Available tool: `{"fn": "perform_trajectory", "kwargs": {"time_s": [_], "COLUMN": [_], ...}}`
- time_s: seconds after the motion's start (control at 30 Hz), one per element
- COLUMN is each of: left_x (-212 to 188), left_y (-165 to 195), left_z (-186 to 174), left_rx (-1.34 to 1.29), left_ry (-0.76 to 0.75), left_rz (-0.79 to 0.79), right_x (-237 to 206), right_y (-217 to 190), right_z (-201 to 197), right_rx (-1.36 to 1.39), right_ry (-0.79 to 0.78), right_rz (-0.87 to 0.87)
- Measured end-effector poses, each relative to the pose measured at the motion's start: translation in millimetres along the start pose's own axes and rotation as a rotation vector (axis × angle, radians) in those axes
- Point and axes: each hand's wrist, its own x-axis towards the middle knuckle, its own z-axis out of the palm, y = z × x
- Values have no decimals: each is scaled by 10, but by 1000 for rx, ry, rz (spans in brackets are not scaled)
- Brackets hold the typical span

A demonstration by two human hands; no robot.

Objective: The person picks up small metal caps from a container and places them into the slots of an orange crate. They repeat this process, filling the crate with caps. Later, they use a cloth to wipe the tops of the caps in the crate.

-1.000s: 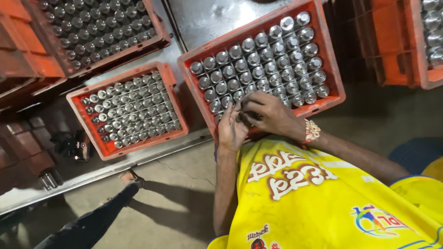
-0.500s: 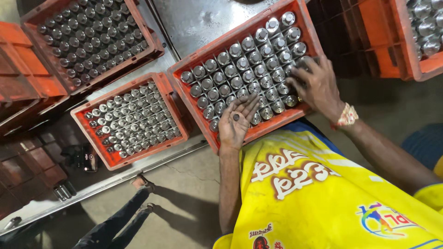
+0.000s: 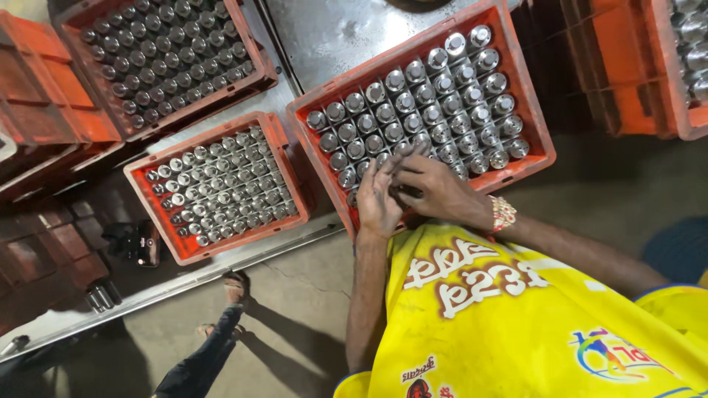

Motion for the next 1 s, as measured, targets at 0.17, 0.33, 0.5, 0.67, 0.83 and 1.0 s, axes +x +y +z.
{"fn": "perform_trajectory", "kwargs": {"time_s": [0.17, 0.33, 0.5, 0.67, 0.83, 1.0], "left_x": [0, -40, -73, -186, -472, -601], "left_y": [10, 68, 69, 156, 164, 133], "left_z": [-5, -50, -38, 232, 525, 373], "left_rx": [46, 111, 137, 584, 1607, 1901], "left_ry": [39, 63, 85, 145, 485, 459], "left_rz": [22, 51, 48, 213, 692, 712], "right_x": [-74, -55, -111, -187, 175, 1227], "right_y": [202, 520, 492, 233, 318, 854], "right_z": [-561, -792, -719, -698, -1120, -1635], "right_rx": [-69, -404, -472, -640, -362, -433], "right_ry": [147, 129, 71, -78, 93, 367], "right_rz": [276, 311, 266, 138, 203, 37]}}
